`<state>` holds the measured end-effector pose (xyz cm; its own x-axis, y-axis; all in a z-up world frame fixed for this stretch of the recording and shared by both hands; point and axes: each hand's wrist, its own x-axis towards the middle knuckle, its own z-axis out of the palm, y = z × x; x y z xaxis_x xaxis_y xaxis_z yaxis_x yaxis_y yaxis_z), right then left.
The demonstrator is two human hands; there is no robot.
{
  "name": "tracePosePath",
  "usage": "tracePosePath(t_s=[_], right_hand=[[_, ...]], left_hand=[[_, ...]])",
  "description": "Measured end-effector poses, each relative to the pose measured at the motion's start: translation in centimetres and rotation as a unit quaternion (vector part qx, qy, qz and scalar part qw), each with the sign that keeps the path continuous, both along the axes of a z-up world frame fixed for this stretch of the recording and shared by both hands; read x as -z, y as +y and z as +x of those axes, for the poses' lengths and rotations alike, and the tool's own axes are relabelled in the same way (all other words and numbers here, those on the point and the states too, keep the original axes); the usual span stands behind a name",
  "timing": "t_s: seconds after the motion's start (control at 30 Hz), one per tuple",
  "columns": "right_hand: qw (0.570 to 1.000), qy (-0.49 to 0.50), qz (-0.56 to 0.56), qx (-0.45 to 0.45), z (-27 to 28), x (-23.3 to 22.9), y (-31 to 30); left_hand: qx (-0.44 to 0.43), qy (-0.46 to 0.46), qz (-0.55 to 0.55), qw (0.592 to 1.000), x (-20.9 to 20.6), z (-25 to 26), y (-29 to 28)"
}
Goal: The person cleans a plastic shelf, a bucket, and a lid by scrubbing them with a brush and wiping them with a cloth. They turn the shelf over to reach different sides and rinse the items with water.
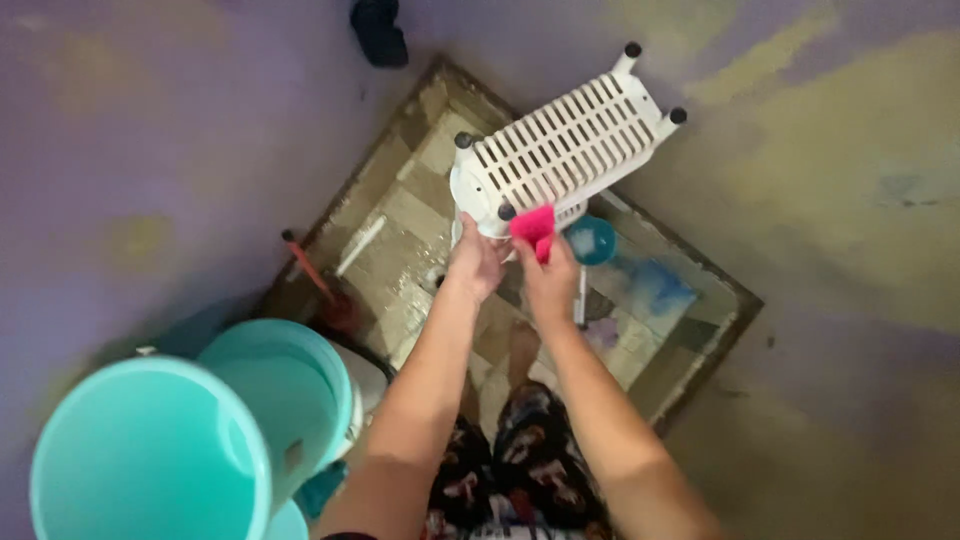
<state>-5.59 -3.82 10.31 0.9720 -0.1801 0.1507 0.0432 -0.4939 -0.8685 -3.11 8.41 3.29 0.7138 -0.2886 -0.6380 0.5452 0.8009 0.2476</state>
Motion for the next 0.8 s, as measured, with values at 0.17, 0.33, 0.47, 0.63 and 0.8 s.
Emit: tracePosePath(t_s=[0.17, 0.33, 0.47, 0.63, 0.8], right_hand=[[0.996, -0.019, 0.068, 0.045, -0.9, -0.4, 0.6], [0.979, -0.192, -0.057, 0.025, -2.3, -2.0, 2.9], [0.981, -0.122, -0.135, 0.068, -3.3, -1.5, 2.6], [0.968, -0.179, -0.173, 0.033, -3.0, -4.4, 2.6], [0.947, -0.142, -0.287, -0.031, -4.2, -1.3, -0.1]], left_hand=[[0.014, -0.042, 0.01, 0.999, 4.0, -0.3, 0.5], [-0.025, -0.076, -0.066, 0.995, 4.5, 0.1, -0.9], [0.0, -0.033, -0.008, 0.999, 4.5, 1.6, -0.9], [-0.03, -0.06, -0.104, 0.992, 10.2, 0.9, -5.1], [-0.092, -0.088, -0.111, 0.986, 6.1, 1.8, -1.5]])
